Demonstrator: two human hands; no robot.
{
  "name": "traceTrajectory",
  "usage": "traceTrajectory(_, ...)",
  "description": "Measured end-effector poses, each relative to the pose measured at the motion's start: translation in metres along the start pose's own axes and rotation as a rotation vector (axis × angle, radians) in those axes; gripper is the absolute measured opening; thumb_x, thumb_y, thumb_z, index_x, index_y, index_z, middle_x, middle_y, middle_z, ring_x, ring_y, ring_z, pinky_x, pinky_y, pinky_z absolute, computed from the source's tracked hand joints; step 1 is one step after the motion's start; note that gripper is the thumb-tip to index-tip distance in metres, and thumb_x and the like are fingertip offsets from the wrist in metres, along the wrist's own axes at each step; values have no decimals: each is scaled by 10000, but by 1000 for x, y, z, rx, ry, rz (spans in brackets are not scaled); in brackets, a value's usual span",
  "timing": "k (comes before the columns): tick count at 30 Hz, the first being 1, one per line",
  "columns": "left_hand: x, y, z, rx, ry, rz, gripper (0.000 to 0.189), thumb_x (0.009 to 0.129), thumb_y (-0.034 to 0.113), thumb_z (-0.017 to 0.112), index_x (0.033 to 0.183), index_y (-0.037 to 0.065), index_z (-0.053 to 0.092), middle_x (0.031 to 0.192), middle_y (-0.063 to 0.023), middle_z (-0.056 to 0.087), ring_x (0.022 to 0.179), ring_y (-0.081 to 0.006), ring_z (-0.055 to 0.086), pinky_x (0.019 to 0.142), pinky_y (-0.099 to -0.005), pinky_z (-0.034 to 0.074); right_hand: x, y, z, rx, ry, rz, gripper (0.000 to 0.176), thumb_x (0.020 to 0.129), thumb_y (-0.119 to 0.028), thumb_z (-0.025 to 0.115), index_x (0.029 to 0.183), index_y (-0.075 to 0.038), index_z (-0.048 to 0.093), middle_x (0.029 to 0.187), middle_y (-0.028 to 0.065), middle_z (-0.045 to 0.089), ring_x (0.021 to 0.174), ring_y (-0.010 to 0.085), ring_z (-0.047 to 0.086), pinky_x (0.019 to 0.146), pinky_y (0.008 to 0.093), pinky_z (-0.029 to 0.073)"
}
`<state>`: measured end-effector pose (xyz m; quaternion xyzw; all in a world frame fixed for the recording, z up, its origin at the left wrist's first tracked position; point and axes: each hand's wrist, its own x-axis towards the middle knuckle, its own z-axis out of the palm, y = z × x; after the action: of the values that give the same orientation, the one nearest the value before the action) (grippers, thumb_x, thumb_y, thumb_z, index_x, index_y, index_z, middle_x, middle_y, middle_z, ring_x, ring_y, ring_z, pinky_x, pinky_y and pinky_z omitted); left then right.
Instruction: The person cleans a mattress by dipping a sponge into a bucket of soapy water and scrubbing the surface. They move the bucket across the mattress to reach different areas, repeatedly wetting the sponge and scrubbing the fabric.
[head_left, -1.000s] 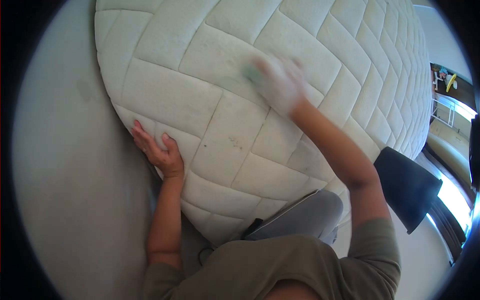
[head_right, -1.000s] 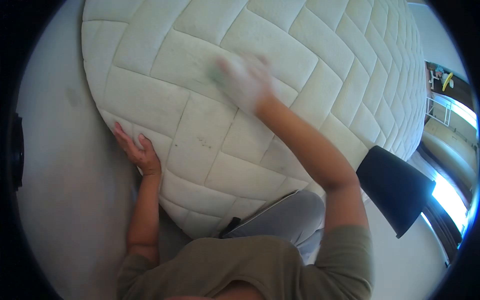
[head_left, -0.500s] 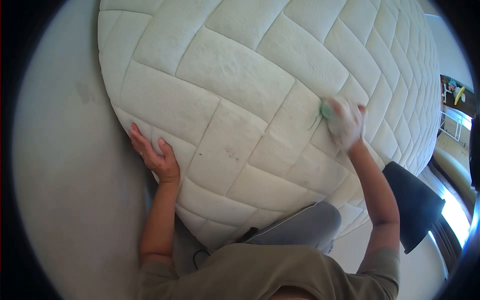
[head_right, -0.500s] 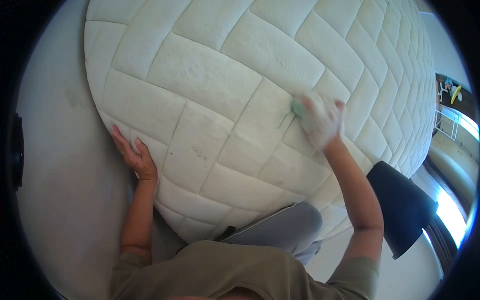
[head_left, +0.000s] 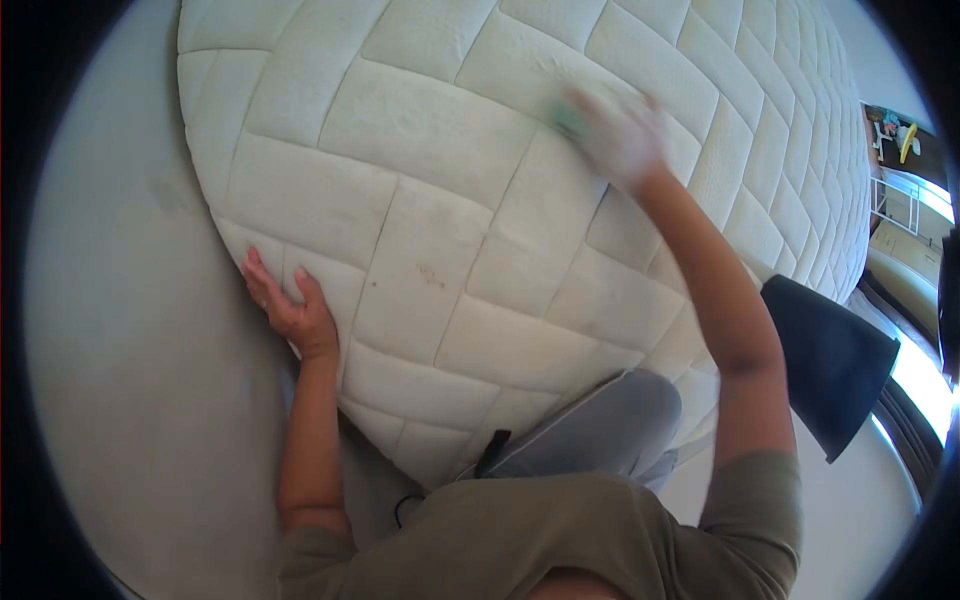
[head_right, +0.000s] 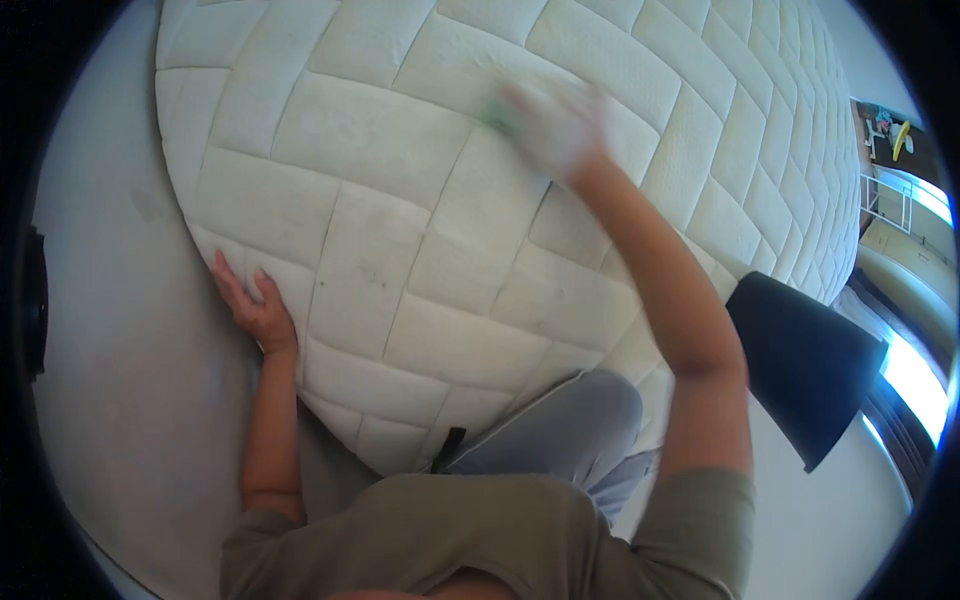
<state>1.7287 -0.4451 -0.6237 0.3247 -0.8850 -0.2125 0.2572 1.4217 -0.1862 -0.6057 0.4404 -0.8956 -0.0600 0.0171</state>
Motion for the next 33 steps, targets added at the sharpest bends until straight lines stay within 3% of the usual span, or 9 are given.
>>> traceTrajectory(5, 1, 0, 10, 57, 17, 9, 571, 850, 91, 440, 1343, -44, 187, 1359, -176, 316, 1267, -349, 254, 1051, -396, 187, -74, 62, -14, 159, 70, 140, 335, 684, -150, 601, 1015, -163, 551, 945, 18, 599, 924, 215, 546, 798, 425, 326)
traceTrajectory(6, 0, 0, 12, 57, 24, 10, 582, 837, 98, 451, 1337, -57, 195, 1351, -185, 328, 1254, -370, 265, 1043, -414, 188, -43, 59, 3, 243, 282, 33, 317, 699, -173, 606, 1010, -151, 549, 889, 12, 594, 872, 224, 551, 785, 406, 330)
traceTrajectory(8, 2, -6, 11, 65, 42, 21, 595, 824, 104, 461, 1331, -69, 204, 1342, -195, 340, 1241, -392, 277, 1035, -433, 189, 63, 0, -39, 281, -159, 243, 338, 796, -317, 535, 1075, -126, 533, 896, 58, 607, 876, 231, 558, 838, 398, 355)
traceTrajectory(10, 0, -5, 12, 62, 44, 29, 596, 820, 112, 466, 1327, -68, 210, 1336, -199, 346, 1244, -394, 269, 1037, -440, 180, 139, -19, -3, 119, 253, 29, 380, 805, -331, 509, 1135, -142, 500, 909, 82, 599, 877, 234, 552, 834, 399, 356)
traceTrajectory(13, 1, -7, 8, 145, 37, 73, 579, 836, 120, 467, 1325, -58, 214, 1343, -187, 337, 1243, -383, 274, 1036, -434, 193, 191, -56, -29, 426, 147, -33, 466, 893, -391, 299, 1208, -94, 472, 1223, 177, 470, 1114, 295, 459, 955, 484, 280)
traceTrajectory(15, 5, -6, 3, 141, 33, 45, 594, 820, 125, 474, 1321, -66, 218, 1333, -199, 344, 1243, -388, 272, 1036, -444, 183, 163, -44, 5, 63, 390, -38, 441, 810, -367, 477, 1217, -196, 451, 1092, 100, 569, 1003, 252, 531, 894, 449, 328)
traceTrajectory(16, 3, -6, 1, 125, 4, 27, 610, 804, 130, 481, 1318, -74, 221, 1324, -212, 352, 1242, -394, 270, 1036, -455, 173, 132, -33, -31, 133, -111, 23, 473, 805, -372, 485, 1234, -177, 439, 1165, 73, 545, 1086, 250, 488, 928, 477, 296)
traceTrajectory(22, 6, -3, 5, 60, 3, -17, 608, 811, 146, 459, 1321, -76, 212, 1322, -231, 345, 1238, -411, 266, 1035, -472, 159, -84, 27, -11, 327, 143, -92, 411, 619, -136, 630, 1021, -175, 551, 966, 49, 597, 887, 234, 536, 817, 415, 332)
traceTrajectory(33, 9, -16, 6, 1, -50, -14, 607, 855, 180, 413, 1339, -77, 151, 1349, -248, 289, 1264, -408, 224, 1045, -453, 137, 218, -260, -34, 391, 385, -325, 224, 809, -227, 426, 989, -153, 537, 795, 71, 564, 817, 233, 543, 752, 433, 368)
